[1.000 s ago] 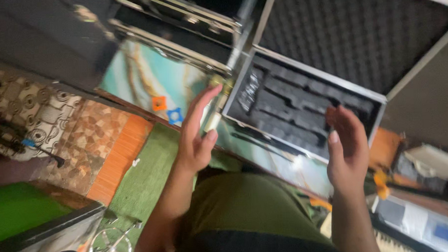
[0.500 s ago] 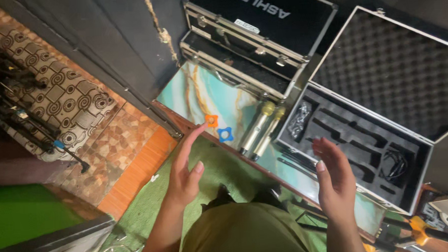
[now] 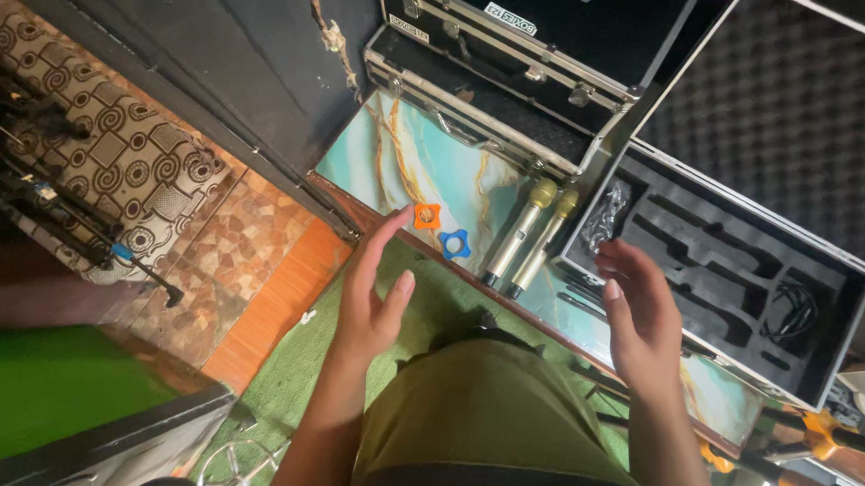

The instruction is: The person places microphone accessories including cables and rubber rings into a padded case, followed by two handheld microphones.

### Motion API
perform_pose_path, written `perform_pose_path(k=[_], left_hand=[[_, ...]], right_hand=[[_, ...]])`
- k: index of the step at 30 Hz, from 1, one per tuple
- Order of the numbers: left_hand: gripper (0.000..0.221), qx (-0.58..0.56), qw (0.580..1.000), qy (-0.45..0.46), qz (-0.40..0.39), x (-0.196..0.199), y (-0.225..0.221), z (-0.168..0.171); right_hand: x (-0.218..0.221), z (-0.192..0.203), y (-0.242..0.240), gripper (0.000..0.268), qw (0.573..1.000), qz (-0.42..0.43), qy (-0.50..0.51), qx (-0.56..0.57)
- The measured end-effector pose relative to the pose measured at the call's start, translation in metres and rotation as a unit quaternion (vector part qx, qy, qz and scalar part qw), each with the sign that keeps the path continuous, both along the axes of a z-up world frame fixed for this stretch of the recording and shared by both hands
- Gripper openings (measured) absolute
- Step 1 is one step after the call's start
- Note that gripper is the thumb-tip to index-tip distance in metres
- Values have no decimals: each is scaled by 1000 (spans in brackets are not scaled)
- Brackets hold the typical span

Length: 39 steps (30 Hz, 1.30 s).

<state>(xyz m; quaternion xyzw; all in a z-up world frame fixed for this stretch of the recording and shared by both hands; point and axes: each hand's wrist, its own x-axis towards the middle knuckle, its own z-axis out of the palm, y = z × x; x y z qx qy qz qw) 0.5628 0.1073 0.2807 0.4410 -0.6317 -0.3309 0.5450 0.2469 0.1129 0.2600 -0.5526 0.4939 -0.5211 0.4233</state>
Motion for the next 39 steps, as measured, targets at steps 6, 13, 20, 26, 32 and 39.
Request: perform_pose_path(k=[6,13,20,26,32,39], left_hand=[[41,10,998,-45,48,-6,-37,-8],[37,17,997,-70,31,-4,-73,-21],[31,46,995,-69,-48,2,-139,-39],[32,75,977,-79,-184,-11,-193,-44],[30,93,943,-90,-306,-31,-230,-55],[27,-53,891,-198,-405,-60,-259,-113]], right_hand=[[1,-15,-36,44,999,21,40,-12],[6,-22,-64,42,997,19,76,24],[27,-27,-80,38,994,-67,76,40],[55,-24,-84,40,981,-170,73,60],[78,-27,-77,39,959,-255,102,76],[86,-75,-73,38,916,-304,170,199]])
